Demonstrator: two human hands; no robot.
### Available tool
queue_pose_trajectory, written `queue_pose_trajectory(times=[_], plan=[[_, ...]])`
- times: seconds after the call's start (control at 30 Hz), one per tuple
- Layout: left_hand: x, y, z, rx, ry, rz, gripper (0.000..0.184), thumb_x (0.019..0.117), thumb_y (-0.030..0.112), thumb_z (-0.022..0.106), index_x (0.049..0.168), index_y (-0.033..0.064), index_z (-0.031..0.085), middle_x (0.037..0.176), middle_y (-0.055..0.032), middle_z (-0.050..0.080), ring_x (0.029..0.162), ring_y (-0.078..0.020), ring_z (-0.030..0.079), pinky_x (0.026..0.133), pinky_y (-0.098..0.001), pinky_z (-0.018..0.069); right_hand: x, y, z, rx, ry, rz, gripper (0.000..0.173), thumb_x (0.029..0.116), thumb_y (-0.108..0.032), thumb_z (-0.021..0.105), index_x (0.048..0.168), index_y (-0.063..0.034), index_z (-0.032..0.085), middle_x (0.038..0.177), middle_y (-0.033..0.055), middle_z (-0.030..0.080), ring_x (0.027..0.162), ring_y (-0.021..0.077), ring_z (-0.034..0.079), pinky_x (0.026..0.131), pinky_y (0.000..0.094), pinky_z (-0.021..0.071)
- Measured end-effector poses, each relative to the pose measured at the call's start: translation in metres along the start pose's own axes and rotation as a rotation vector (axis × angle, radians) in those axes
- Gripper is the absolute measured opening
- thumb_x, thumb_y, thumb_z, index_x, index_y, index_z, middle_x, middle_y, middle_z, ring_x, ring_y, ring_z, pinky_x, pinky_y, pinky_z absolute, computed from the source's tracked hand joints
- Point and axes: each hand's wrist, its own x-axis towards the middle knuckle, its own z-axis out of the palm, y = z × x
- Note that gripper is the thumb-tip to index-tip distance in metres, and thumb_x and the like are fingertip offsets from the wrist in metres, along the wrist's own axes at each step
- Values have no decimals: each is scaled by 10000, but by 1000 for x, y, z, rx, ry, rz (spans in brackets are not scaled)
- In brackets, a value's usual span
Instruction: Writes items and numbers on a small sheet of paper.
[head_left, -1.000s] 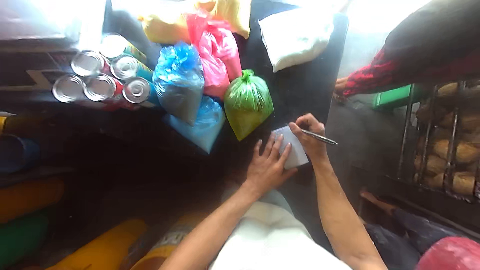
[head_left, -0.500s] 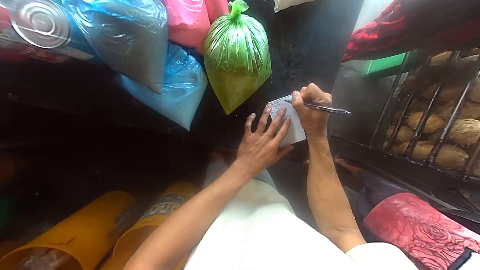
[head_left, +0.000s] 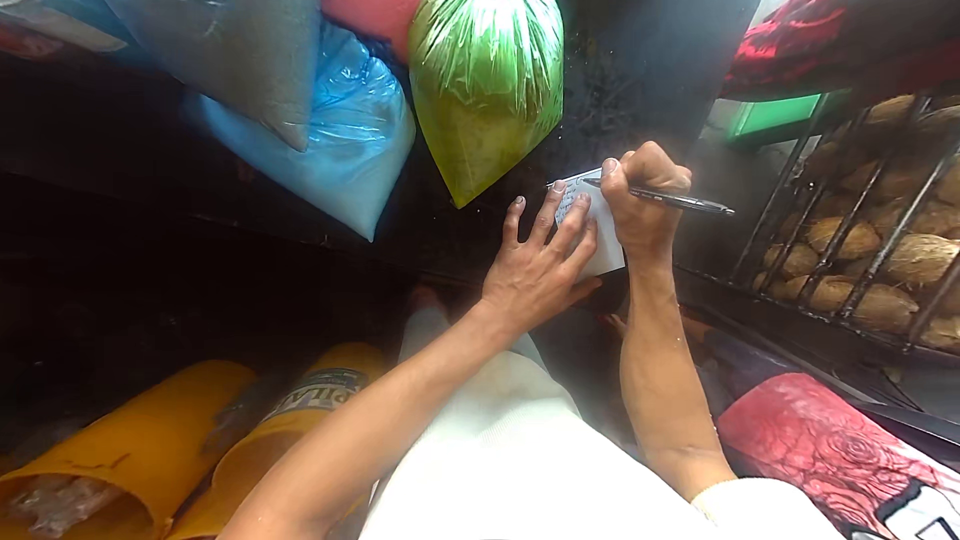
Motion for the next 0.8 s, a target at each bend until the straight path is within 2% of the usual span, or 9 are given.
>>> queue_pose_trajectory(times=[0.1,0.23,0.4,0.8], plan=[[0,0,0,-5,0,-1,684,971,677,462,1471,220,560,1639,-97,365,1546,-366,227,1193,-685,127,1,-1,-1,1,3,-3,290,939,-65,641,675,-87,525,598,-31,504,537,10,477,498,185,371],[0,-1,0,-4,-6,0,685,973,677,457,1473,220,558,1641,-89,363,1546,-357,229,1193,-682,125,-1,-1,0,95,99,0,271,927,-36,636,696,-123,526,628,-60,516,572,2,505,520,174,404],[0,0,1,-10,-12,-9,683,974,670,459,1472,212,555,1657,-61,339,1554,-350,210,1189,-687,125,0,-1,-1,63,42,20,262,934,-48,644,701,-103,537,622,-49,520,562,8,500,510,177,396],[1,1,-1,-12,-17,-10,679,977,658,464,1474,203,552,1660,-58,336,1554,-350,210,1188,-683,131,1,-2,0,25,53,30,296,935,-42,631,678,-118,507,598,-57,488,534,6,471,493,178,368]])
